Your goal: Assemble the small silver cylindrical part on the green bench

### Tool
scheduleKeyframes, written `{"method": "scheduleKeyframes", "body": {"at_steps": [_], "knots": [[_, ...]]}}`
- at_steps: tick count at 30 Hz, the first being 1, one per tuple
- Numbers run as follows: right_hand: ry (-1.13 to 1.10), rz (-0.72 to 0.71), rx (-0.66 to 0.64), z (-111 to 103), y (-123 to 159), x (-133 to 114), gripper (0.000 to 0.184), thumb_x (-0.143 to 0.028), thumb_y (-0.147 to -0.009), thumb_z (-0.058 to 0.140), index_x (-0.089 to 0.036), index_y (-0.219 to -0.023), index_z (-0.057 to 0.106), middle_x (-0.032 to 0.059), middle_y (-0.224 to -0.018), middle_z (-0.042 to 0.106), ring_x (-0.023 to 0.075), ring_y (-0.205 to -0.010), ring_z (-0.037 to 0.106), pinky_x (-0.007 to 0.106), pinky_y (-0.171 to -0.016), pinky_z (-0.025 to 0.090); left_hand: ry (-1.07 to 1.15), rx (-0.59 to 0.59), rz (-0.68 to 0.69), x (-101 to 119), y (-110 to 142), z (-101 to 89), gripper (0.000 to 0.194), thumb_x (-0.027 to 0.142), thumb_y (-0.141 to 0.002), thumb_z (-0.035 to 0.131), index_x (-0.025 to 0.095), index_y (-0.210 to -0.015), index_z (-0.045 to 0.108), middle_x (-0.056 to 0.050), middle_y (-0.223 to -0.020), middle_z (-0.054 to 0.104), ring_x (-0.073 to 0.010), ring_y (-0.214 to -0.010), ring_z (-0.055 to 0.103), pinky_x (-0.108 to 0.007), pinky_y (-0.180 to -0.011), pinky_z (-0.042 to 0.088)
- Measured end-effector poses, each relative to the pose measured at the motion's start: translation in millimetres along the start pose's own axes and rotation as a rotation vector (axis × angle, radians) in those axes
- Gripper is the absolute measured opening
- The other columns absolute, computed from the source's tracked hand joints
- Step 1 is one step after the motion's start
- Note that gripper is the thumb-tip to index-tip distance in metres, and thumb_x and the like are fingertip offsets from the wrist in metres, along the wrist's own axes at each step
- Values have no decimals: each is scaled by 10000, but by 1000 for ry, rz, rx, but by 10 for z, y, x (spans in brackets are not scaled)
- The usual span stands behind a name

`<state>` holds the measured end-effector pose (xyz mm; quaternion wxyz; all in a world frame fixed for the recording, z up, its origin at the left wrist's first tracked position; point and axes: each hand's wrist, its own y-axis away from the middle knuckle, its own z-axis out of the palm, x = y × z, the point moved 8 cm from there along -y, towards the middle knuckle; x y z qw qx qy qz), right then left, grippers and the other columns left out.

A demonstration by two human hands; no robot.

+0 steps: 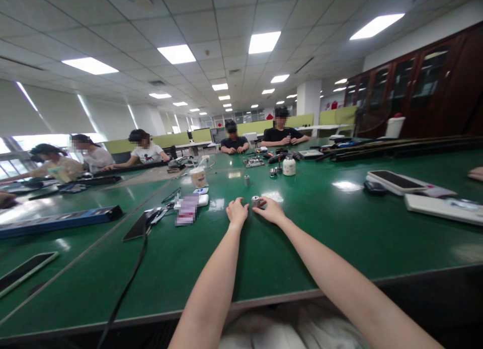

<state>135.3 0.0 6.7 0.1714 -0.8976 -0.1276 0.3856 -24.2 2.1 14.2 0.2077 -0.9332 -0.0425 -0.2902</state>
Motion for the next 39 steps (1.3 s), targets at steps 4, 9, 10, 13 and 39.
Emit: {"method": "scheduleKeyframes", "body": {"at_steps": [4, 9, 10, 13, 39], "knots": [[6, 6, 0, -3, 1, 2, 392, -433, -731, 688, -232, -1065, 644, 34, -941, 691, 185, -861, 642, 280, -752, 481, 72, -46, 6, -41, -46, 73, 285, 195, -842, 589, 209, -1119, 655, -97, -1135, 695, -203, -1060, 637, -293, -896, 452], [13, 12, -3, -6, 0, -5, 399, -429, -730, 693, -234, -1075, 643, 35, -944, 693, 187, -863, 644, 282, -754, 479, 67, -37, -10, -80, -69, 69, 277, 113, -840, 545, 226, -1040, 701, -66, -1057, 727, -185, -1000, 666, -255, -823, 485], [15, 15, -2, -6, 0, -4, 400, -427, -731, 694, -234, -1077, 643, 35, -948, 693, 188, -864, 645, 284, -756, 479, 66, -38, -10, -83, -71, 65, 291, 96, -838, 535, 224, -1039, 703, -60, -1043, 732, -178, -992, 668, -244, -813, 486], [15, 20, 2, -6, 0, -1, 400, -419, -730, 696, -233, -1081, 643, 36, -956, 695, 191, -871, 646, 287, -763, 480, 53, -38, -6, -71, -68, 42, 322, 65, -830, 526, 214, -1058, 698, -52, -1042, 732, -163, -996, 665, -224, -819, 482], [26, 38, -11, -45, 34, -60, 403, -398, -726, 702, -243, -1093, 641, 30, -971, 703, 197, -864, 646, 273, -715, 471, -326, -2, 136, 458, 174, -133, 237, 59, -869, 468, 124, -946, 682, -166, -933, 684, -245, -907, 669, -320, -773, 496]]}}
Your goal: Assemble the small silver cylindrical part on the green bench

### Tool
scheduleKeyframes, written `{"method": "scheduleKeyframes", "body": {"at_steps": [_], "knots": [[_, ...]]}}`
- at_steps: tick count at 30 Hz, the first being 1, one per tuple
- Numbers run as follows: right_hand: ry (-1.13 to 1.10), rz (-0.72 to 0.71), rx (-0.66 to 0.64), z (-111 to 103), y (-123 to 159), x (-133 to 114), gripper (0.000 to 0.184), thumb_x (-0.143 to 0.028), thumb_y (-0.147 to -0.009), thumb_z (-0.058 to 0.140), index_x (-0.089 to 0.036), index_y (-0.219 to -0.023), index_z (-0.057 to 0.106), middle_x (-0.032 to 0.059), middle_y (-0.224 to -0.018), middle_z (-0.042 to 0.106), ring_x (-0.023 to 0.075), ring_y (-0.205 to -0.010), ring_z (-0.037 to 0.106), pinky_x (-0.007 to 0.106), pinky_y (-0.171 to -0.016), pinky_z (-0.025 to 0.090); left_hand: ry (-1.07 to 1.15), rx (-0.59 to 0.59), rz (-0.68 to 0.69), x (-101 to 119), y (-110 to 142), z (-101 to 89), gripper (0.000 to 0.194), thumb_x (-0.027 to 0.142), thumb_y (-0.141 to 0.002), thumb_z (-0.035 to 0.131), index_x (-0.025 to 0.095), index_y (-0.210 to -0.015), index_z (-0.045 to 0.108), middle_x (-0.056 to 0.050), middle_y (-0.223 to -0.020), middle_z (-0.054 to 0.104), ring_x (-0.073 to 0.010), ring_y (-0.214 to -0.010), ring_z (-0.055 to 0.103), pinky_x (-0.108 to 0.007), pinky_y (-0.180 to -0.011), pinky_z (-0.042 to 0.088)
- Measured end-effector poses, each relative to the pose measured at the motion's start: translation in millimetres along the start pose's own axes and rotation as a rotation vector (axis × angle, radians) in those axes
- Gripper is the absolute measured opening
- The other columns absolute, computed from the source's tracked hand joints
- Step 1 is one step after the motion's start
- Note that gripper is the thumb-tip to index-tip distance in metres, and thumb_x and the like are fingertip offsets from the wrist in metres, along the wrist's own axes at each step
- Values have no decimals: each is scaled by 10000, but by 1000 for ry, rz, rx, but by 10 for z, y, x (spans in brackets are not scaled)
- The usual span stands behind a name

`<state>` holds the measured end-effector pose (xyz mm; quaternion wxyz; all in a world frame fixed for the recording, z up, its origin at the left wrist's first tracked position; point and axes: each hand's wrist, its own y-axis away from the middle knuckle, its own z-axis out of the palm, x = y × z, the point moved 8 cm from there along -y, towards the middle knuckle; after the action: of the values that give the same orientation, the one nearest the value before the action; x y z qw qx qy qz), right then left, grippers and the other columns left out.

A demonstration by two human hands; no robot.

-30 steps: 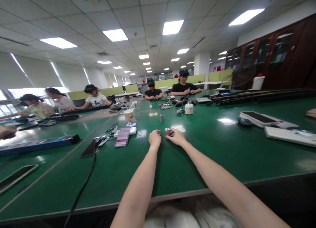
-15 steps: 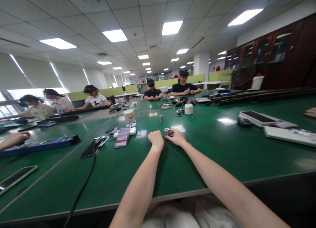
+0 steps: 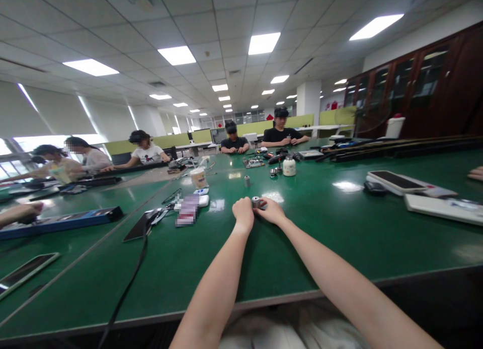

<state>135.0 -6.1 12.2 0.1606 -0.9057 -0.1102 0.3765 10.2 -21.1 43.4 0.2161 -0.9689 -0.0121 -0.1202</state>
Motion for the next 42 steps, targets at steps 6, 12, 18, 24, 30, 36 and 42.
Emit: {"method": "scheduleKeyframes", "body": {"at_steps": [6, 12, 18, 24, 30, 36, 42], "knots": [[-13, -16, -6, 1, 1, -16, 358, -364, -728, 696, -241, -1060, 647, 20, -954, 708, 195, -856, 652, 269, -711, 460, 569, 265, 287, 3, -78, -75, 275, 1, -813, 466, 163, -887, 675, -65, -890, 672, -164, -861, 630, -258, -795, 481], [-11, -10, -18, 28, -17, 9, 403, -420, -730, 682, -235, -1084, 631, 28, -979, 706, 207, -868, 656, 275, -705, 457, 775, 375, 323, 25, -70, -101, 308, -14, -775, 477, 165, -935, 669, -52, -905, 669, -152, -846, 623, -267, -810, 495], [-24, -8, -19, 34, -19, 26, 408, -443, -726, 683, -236, -1073, 631, 29, -982, 705, 209, -891, 656, 275, -735, 463, 747, 337, 355, 100, -29, -140, 274, 17, -797, 482, 169, -899, 687, -51, -899, 685, -155, -860, 631, -267, -811, 496], [-42, -20, -13, 32, -19, 17, 408, -438, -723, 692, -235, -1074, 644, 32, -971, 708, 206, -866, 658, 277, -727, 473, 673, 261, 327, 117, -28, -121, 265, 44, -792, 501, 188, -881, 706, -34, -909, 702, -148, -874, 636, -255, -833, 493], [-50, -26, -10, 19, -16, 0, 400, -373, -723, 696, -235, -1095, 643, 29, -971, 710, 196, -865, 657, 266, -718, 472, 636, 239, 323, 155, -35, -103, 260, 35, -761, 501, 181, -833, 705, -32, -884, 709, -152, -870, 630, -267, -847, 484], [-61, -23, -20, 22, -8, -10, 373, -362, -732, 690, -230, -1078, 644, 27, -955, 711, 187, -854, 654, 262, -725, 473, 569, 285, 297, 142, -3, -155, 227, 97, -780, 525, 197, -869, 708, -38, -859, 698, -172, -918, 591, -284, -871, 467], [-22, -4, -17, 18, -5, 7, 399, -412, -733, 692, -241, -1090, 640, 26, -973, 708, 199, -862, 655, 275, -713, 467, 592, 290, 98, -12, -61, -87, 238, 213, -764, 613, 218, -976, 722, -43, -982, 716, -205, -1053, 550, -332, -971, 426]]}}
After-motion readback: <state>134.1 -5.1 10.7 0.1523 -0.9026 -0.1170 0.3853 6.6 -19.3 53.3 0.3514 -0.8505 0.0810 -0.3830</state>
